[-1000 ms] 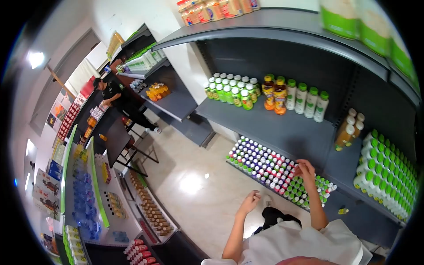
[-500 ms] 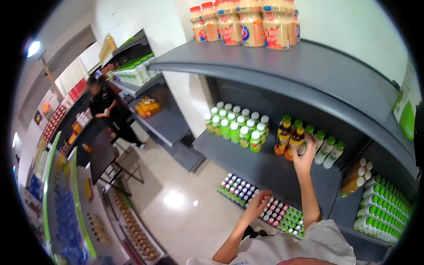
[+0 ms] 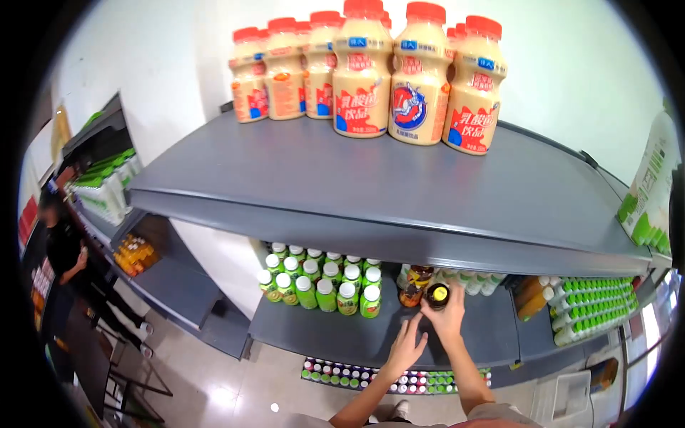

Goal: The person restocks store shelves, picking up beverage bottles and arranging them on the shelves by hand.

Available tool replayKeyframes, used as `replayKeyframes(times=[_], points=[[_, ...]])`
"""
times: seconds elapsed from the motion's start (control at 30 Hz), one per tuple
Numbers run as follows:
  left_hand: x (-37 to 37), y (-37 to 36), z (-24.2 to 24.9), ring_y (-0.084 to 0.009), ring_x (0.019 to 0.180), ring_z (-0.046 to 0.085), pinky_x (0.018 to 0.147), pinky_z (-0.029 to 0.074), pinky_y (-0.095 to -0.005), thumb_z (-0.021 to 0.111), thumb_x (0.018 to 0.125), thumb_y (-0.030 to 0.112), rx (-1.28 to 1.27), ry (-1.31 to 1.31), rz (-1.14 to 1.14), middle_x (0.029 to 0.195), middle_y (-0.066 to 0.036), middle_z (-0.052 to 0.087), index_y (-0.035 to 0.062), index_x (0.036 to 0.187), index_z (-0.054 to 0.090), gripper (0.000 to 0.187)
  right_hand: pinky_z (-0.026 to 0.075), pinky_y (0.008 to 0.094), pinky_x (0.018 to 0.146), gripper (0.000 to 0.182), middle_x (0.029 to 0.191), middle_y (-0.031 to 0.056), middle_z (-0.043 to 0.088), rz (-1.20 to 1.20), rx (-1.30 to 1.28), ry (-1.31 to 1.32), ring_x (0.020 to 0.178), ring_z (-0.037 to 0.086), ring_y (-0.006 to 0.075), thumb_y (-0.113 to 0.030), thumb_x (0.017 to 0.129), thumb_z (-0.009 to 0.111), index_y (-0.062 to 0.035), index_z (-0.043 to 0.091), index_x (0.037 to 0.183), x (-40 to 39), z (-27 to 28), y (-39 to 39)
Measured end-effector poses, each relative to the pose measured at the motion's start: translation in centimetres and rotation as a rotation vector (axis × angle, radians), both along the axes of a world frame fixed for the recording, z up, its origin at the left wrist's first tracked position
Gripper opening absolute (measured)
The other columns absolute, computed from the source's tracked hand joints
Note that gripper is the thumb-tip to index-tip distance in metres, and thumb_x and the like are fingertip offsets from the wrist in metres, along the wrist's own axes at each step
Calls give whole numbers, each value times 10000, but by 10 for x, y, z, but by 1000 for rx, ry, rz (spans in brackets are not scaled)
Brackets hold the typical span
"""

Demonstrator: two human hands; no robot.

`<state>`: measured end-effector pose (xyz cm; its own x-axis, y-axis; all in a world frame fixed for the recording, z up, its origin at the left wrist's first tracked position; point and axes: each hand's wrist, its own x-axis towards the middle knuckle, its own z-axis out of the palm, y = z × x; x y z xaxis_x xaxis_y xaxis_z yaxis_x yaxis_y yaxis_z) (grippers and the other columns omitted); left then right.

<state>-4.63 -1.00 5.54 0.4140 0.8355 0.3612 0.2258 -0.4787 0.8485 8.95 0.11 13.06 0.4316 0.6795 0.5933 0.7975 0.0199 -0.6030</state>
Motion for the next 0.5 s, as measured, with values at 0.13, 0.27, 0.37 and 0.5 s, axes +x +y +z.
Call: replayKeyframes(times=[0.13,0.27,0.37,0.5], points=[[-2,-8,-8,-352,1009,672,859,566,-426,697,921,101,-17,-95,-85,1255,-223,534,32,1558,321,743,579,458,877,680,1203,177,650,12,10,84,1062,672,408,-288,720,892,-70,573,1280,-24,-14,-39],[-7,-35,-7,-456,1196,569,994,508,-482,690,917,114,-69,-59,-197,1413,-253,484,94,1623,253,831,577,417,863,647,1187,167,660,85,48,59,1031,686,347,-239,697,908,-36,618,1237,-9,-18,-92],[-6,-73,10,-400,1272,523,1109,365,-518,753,834,105,133,46,-125,1428,-232,476,146,1612,326,888,576,364,853,550,1065,140,715,18,22,237,940,715,254,-184,658,900,-29,682,1138,-14,0,-156],[12,-121,0,-298,1283,520,1108,270,-518,820,710,119,341,137,-277,1344,-127,562,181,1431,536,778,577,350,859,581,1070,119,730,-74,66,369,936,719,235,-215,639,921,-55,688,1146,-46,-15,-269]])
